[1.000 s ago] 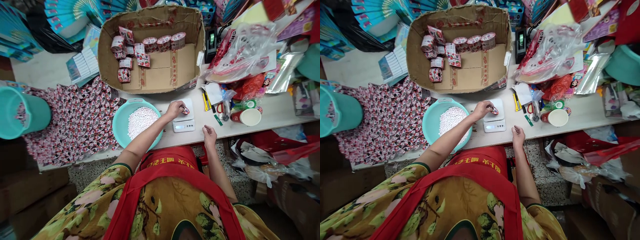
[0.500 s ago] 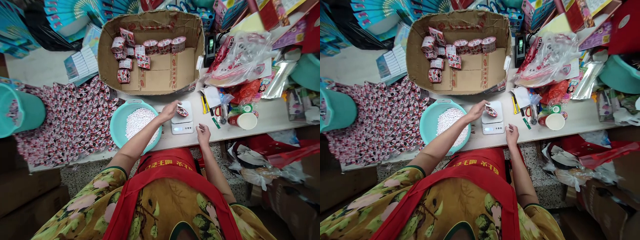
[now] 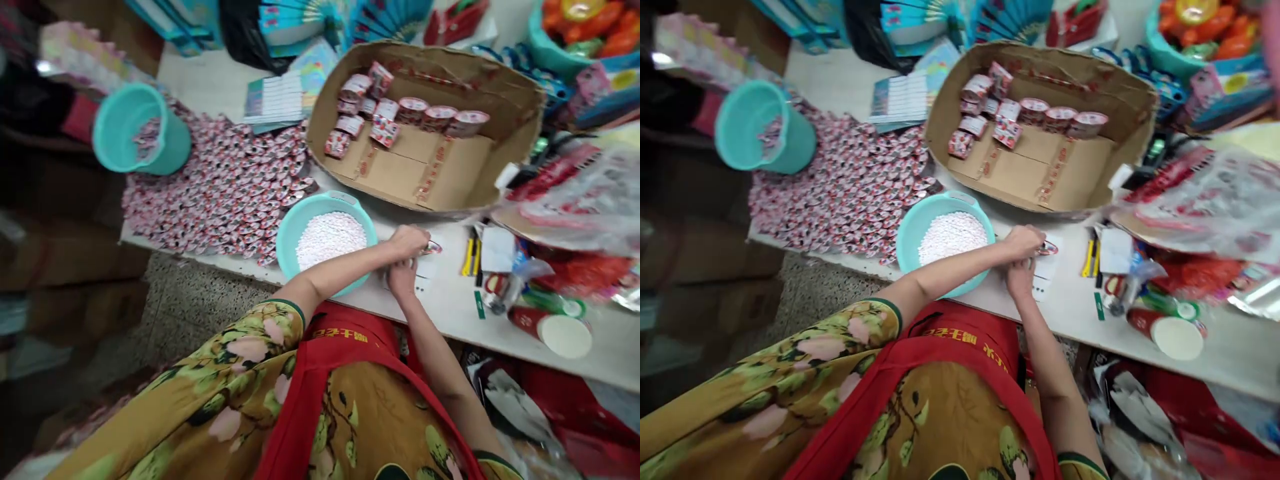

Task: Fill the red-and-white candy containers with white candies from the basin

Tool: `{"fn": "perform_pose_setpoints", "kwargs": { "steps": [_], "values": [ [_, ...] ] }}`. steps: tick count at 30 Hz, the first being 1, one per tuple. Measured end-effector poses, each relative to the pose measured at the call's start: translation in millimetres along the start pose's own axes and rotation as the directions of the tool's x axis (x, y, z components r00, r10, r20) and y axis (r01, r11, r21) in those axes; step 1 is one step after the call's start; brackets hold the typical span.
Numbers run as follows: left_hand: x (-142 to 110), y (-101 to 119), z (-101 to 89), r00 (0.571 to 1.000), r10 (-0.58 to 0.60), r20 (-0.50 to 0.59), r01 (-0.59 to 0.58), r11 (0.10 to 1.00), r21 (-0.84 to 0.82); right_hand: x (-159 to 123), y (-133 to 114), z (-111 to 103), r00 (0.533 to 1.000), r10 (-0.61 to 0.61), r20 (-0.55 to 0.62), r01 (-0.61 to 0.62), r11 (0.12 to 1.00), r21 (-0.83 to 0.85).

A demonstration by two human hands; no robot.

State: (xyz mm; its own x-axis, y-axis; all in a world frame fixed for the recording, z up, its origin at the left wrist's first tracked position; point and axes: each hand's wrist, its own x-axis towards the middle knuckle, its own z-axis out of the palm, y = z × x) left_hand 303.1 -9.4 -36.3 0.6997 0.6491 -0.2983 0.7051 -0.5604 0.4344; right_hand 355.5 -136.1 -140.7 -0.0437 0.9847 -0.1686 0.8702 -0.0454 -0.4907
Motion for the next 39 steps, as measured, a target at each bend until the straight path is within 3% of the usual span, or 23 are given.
{"fn": "perform_pose_setpoints", "kwargs": {
  "steps": [2,4,6,8,10,12,14,17,19,22,27,30,33,35,37,39],
  "values": [
    [-17.9,-20.5,-21.7,0.988,-0.113,-0.1,0.111,0.993,-0.026,16.4,-1.0,0.7,0.999,-0.026,-0.031,0.025,0.999,-0.025],
    [-54.7,-53.4,-50.6,0.934,-0.274,-0.23,0.257,0.961,-0.1,22.2,1.4,-3.1,0.997,-0.069,-0.047,0.067,0.997,-0.032],
    [-105.4,-94.5,-79.4,0.817,-0.469,-0.337,0.426,0.883,-0.196,19.8,6.1,-10.9,0.996,-0.072,-0.049,0.071,0.997,-0.034],
    [-158.0,-139.1,-100.8,0.641,-0.656,-0.398,0.615,0.749,-0.246,15.5,9.2,-19.9,0.997,-0.042,-0.066,0.041,0.999,-0.017],
    [-201.1,-181.8,-110.4,0.465,-0.789,-0.402,0.773,0.583,-0.25,14.6,5.7,-26.4,0.993,0.01,-0.115,-0.006,0.999,0.039],
    [-228.8,-217.1,-108.6,0.356,-0.854,-0.379,0.86,0.458,-0.224,19.2,-6.4,-27.0,0.985,0.087,-0.146,-0.063,0.985,0.163],
    [-241.8,-241.8,-99.3,0.307,-0.889,-0.341,0.901,0.387,-0.197,27.4,-24.4,-20.9,0.977,0.2,-0.073,-0.157,0.91,0.383],
    [-244.8,-261.5,-81.6,0.294,-0.916,-0.272,0.917,0.351,-0.192,38.1,-49.1,-6.6,0.918,0.36,0.169,-0.377,0.656,0.653],
    [-242.8,-268.5,-71.8,0.305,-0.922,-0.237,0.913,0.354,-0.203,41.2,-58.8,-0.7,0.874,0.419,0.245,-0.453,0.523,0.722],
    [-240.0,-277.2,-63.4,0.354,-0.912,-0.206,0.887,0.397,-0.236,42.6,-65.1,-2.0,0.897,0.394,0.2,-0.391,0.495,0.776],
    [-228.9,-292.5,-62.4,0.481,-0.87,-0.107,0.836,0.492,-0.243,46.7,-61.2,-13.6,0.937,0.319,0.14,-0.309,0.576,0.757],
    [-212.8,-293.3,-58.8,0.518,-0.855,-0.032,0.841,0.516,-0.165,46.8,-48.7,-23.6,0.937,0.344,0.055,-0.28,0.649,0.708],
    [-195.1,-282.5,-47.2,0.491,-0.871,-0.018,0.864,0.489,-0.115,42.3,-39.0,-45.1,0.947,0.32,-0.025,-0.262,0.816,0.515],
    [-186.1,-274.1,-37.7,0.455,-0.887,-0.079,0.882,0.461,-0.097,44.6,-38.4,-67.9,0.947,0.277,-0.165,-0.211,0.919,0.333],
    [-181.4,-268.8,-30.4,0.426,-0.896,-0.129,0.891,0.44,-0.112,61.7,-42.1,-94.5,0.91,0.186,-0.371,-0.111,0.97,0.215],
    [-182.2,-265.6,-27.1,0.405,-0.904,-0.139,0.894,0.423,-0.149,100.9,-48.9,-119.5,0.839,0.07,-0.54,0.021,0.987,0.16]
  ]
}}
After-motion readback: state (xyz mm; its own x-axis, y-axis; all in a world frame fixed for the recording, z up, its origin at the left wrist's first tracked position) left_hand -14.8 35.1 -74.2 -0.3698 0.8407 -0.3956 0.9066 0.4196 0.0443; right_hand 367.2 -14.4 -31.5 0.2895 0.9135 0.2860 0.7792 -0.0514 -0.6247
